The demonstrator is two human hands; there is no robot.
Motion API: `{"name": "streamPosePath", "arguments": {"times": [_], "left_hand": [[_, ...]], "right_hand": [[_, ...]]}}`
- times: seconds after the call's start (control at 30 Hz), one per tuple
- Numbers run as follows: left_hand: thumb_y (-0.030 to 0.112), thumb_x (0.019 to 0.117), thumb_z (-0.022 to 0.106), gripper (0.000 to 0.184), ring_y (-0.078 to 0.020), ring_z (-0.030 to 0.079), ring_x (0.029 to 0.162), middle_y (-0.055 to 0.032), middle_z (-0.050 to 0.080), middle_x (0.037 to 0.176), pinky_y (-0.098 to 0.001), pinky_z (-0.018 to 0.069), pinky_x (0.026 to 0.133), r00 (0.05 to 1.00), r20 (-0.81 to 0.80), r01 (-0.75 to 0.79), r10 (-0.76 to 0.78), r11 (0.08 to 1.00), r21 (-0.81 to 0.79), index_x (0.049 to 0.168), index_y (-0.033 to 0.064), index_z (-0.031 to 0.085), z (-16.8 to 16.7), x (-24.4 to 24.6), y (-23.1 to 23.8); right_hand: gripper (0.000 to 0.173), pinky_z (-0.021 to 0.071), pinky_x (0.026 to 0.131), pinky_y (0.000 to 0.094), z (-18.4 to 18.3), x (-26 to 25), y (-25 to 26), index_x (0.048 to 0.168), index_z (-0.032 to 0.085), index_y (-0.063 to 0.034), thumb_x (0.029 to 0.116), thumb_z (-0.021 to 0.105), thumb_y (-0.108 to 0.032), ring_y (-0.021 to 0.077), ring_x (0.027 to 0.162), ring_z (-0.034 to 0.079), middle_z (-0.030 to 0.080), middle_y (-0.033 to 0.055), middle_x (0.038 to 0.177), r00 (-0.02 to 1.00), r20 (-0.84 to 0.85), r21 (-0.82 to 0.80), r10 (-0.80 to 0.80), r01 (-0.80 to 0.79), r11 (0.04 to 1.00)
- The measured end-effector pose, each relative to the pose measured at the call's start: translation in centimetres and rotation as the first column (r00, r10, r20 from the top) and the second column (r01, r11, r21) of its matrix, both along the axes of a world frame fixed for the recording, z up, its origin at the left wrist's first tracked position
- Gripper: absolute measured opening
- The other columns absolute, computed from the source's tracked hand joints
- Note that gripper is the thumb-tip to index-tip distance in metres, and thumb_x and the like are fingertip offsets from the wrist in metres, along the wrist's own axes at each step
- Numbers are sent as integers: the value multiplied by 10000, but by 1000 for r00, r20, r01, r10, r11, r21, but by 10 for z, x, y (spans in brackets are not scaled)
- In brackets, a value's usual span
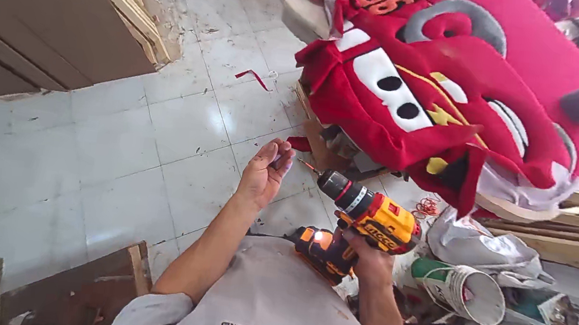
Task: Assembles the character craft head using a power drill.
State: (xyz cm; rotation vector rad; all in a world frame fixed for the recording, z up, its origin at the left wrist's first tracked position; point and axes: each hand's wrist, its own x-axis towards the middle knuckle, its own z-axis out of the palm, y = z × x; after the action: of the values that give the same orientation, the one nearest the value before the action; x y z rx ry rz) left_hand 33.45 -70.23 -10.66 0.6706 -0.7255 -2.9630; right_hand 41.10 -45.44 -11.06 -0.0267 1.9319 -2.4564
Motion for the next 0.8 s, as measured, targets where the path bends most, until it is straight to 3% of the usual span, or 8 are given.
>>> {"name": "streamPosePath", "arguments": {"times": [0.13,0.3,0.5,0.57,0.67,0.8], "left_hand": [[123,1121,336,247,-193,750,902,-132,736,1023,-300,627,822,1000,-12,14,-13,998,65,1129,38,568,1,-16,-41],[111,1121,325,234,-218,749,954,-156,739,1059,-314,615,862,992,-99,87,-84,996,23,1095,52,550,-9,-61,-73],[34,1092,357,170,-212,752,947,-159,733,1128,-334,614,879,959,-184,157,-216,944,-289,1162,51,511,-21,-142,-95],[27,1087,376,169,-206,749,947,-158,722,1168,-336,614,879,948,-189,183,-255,926,-331,1198,40,503,-20,-173,-96],[29,1085,383,216,-213,744,976,-159,721,1181,-353,606,909,910,-237,234,-342,892,-388,1250,9,520,-9,-222,-95],[65,1093,381,329,-219,725,1063,-154,710,1236,-385,585,979,777,-329,360,-536,808,-467,1368,-16,542,2,-268,-94]], "right_hand": [[330,639,647,374,-8,-18,-58,1077,687,-39,790,832,-112,211,684,723,760,113,901,999,45,-1,20,-20,1000],[301,639,635,372,-16,-59,-101,1070,683,-29,797,801,-73,210,664,722,759,119,878,998,56,0,-18,18,1000],[289,639,652,368,-36,-126,-131,1054,695,-32,788,803,-63,205,681,726,761,110,885,987,122,-48,-102,109,993],[272,634,645,359,-44,-153,-138,1068,704,-37,809,782,-62,204,681,725,767,128,929,988,129,-101,-86,99,990],[294,622,663,321,-55,-198,-142,1182,719,-73,893,736,-125,181,737,733,769,132,1053,992,91,-261,89,-62,963],[317,617,638,317,-67,-233,-158,1166,732,-59,892,745,-218,161,690,713,759,90,895,994,69,-488,90,-45,871]]}}
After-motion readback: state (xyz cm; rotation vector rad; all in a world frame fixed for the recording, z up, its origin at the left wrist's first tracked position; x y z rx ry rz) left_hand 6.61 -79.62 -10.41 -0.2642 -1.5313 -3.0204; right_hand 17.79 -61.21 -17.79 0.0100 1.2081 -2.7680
